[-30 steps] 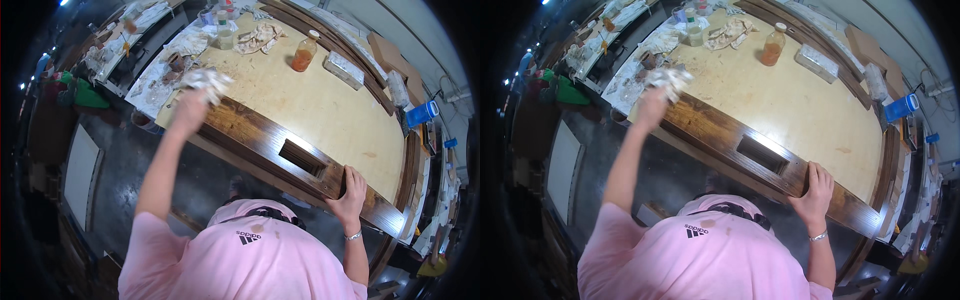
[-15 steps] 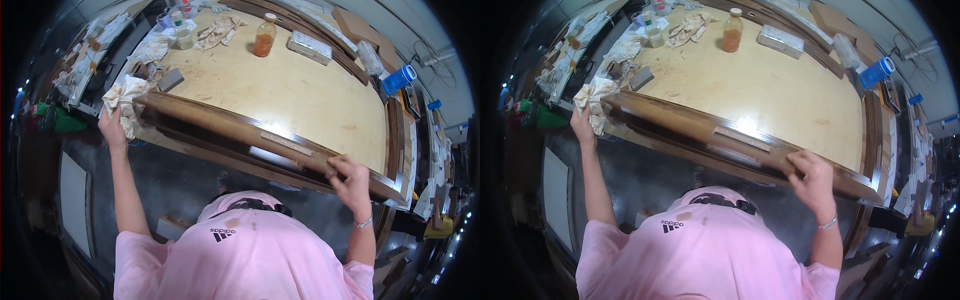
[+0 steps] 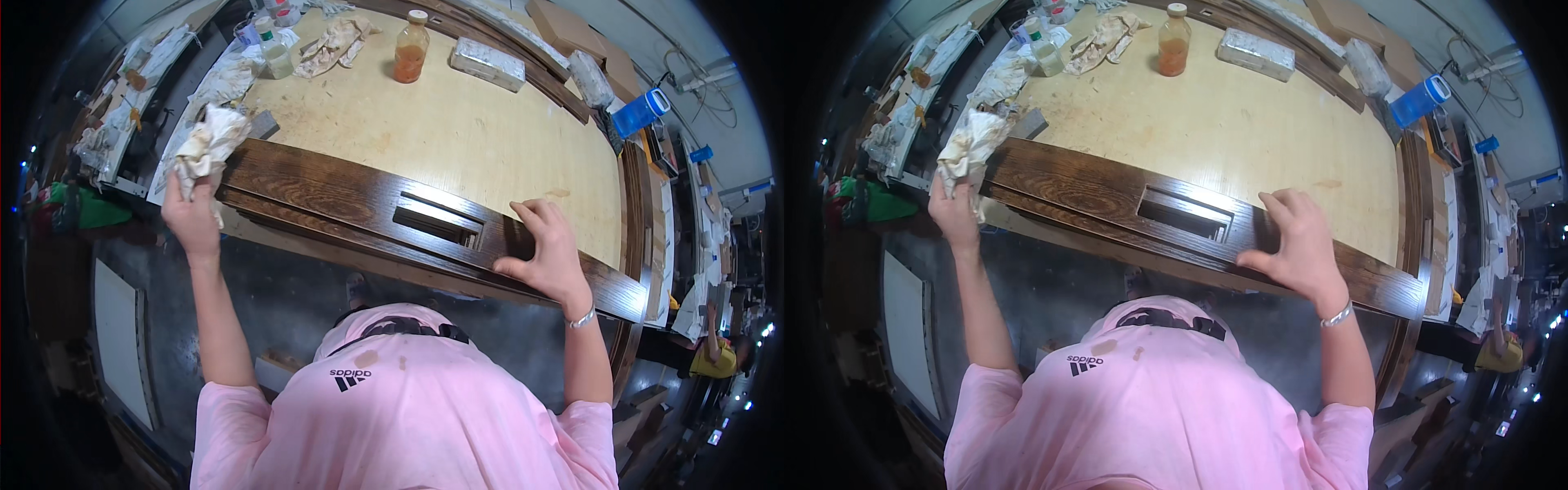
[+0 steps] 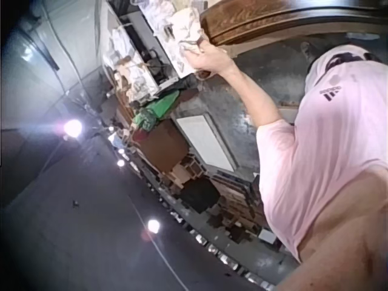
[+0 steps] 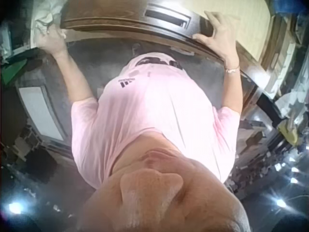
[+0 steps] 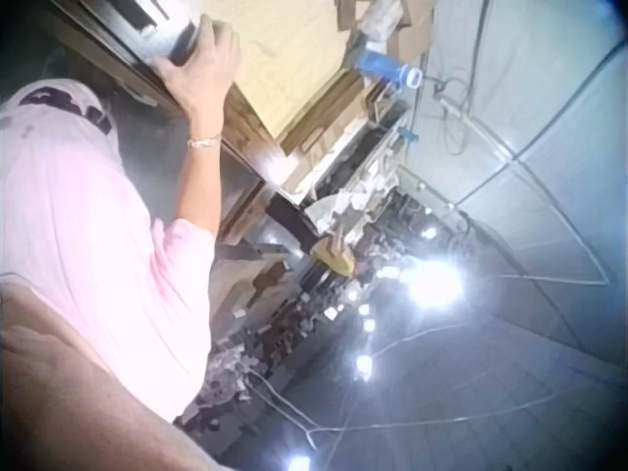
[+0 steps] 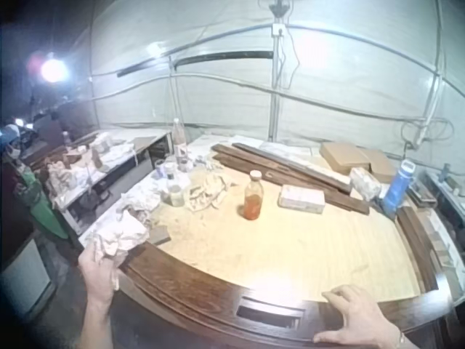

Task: The person wipes a large wooden furniture component with a cloth, applies liquid from a bottle, and uses a sanding block on the surface.

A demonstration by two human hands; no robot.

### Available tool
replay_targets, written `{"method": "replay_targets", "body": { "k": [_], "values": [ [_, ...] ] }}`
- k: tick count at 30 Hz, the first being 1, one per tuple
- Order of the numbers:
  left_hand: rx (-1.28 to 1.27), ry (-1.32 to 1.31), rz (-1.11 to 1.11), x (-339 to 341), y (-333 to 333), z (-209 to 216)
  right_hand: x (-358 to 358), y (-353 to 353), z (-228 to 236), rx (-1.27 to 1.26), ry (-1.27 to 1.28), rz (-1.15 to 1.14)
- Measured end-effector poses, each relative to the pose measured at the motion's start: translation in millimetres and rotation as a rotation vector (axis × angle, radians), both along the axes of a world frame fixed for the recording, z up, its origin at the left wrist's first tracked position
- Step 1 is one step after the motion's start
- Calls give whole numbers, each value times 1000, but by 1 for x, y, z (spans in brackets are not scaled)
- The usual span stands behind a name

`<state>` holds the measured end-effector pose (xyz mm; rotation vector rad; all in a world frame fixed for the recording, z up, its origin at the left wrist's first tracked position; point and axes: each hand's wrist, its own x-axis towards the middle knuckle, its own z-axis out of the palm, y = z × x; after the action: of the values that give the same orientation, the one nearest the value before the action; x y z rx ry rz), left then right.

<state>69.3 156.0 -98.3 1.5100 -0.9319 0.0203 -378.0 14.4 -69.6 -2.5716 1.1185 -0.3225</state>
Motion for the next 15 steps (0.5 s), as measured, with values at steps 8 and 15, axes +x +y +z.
{"method": "replay_targets", "body": {
  "k": [8, 15],
  "values": [
    [434, -581, -605, -124, -80, -6, -1, 30, -19, 91, -102, 13],
    [375, -653, -469, -134, -65, -27, -6, 35, -32, 56, -195, 17]
  ]
}}
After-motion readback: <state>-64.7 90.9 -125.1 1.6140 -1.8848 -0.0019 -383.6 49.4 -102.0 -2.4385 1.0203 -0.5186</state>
